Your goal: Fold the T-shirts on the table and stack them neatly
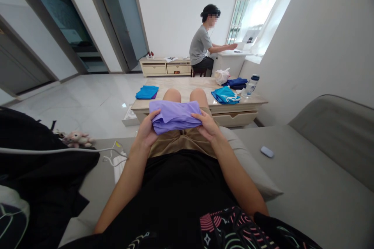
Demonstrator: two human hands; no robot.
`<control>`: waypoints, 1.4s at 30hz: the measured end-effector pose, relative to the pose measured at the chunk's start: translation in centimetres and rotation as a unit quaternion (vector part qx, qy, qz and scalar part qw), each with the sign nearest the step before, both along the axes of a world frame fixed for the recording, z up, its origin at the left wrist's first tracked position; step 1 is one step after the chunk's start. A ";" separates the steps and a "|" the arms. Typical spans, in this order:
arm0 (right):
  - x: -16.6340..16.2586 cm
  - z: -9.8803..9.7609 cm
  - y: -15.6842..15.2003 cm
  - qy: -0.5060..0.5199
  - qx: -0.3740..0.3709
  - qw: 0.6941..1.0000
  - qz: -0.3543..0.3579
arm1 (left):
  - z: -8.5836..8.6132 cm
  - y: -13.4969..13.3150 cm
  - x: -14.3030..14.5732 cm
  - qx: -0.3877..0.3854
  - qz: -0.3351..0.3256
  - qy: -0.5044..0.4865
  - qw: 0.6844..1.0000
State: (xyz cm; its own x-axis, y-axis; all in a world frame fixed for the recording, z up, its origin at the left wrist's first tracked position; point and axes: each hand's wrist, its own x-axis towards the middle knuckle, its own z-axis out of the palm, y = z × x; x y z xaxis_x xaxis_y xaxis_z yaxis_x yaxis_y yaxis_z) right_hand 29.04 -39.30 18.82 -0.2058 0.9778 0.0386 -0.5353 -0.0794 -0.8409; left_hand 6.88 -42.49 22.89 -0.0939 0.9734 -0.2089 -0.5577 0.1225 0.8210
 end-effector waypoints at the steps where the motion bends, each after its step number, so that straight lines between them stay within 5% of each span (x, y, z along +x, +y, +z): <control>1: 0.1 0.1 -0.1 0.002 0.003 1.000 -0.008 | -0.2 0.0 0.1 -0.006 -0.002 -0.001 1.000; 8: 1.2 2.3 -0.2 -0.002 -0.018 0.998 -0.056 | 0.3 0.9 -0.6 -0.040 -0.026 0.069 0.996; 14: 1.0 3.0 4.6 -0.036 -0.137 0.990 0.025 | 2.8 6.9 -1.5 -0.054 -0.091 0.125 0.986; 21: 5.2 6.7 10.2 -0.014 -0.155 0.985 -0.076 | 6.1 18.7 0.0 -0.013 -0.141 0.168 0.976; 23: 6.5 7.3 11.5 -0.018 -0.174 0.979 -0.106 | 6.3 23.3 1.7 -0.001 -0.201 0.193 0.960; 27: 8.8 6.7 13.2 -0.041 -0.190 0.956 -0.221 | 4.7 33.4 5.6 0.078 -0.322 0.286 0.899; 31: 11.3 4.7 12.7 -0.070 -0.204 0.923 -0.318 | 2.1 40.2 7.7 0.181 -0.281 0.416 0.846; 35: 13.6 3.3 13.2 -0.107 -0.240 0.896 -0.358 | 1.2 40.6 7.2 0.191 -0.257 0.564 0.762; 38: 15.6 3.7 16.6 -0.120 -0.227 0.890 -0.376 | 1.5 38.9 6.3 0.197 -0.224 0.663 0.686; 42: 19.0 4.6 24.2 -0.113 -0.135 0.890 -0.421 | 1.6 37.8 5.3 0.185 -0.204 0.687 0.672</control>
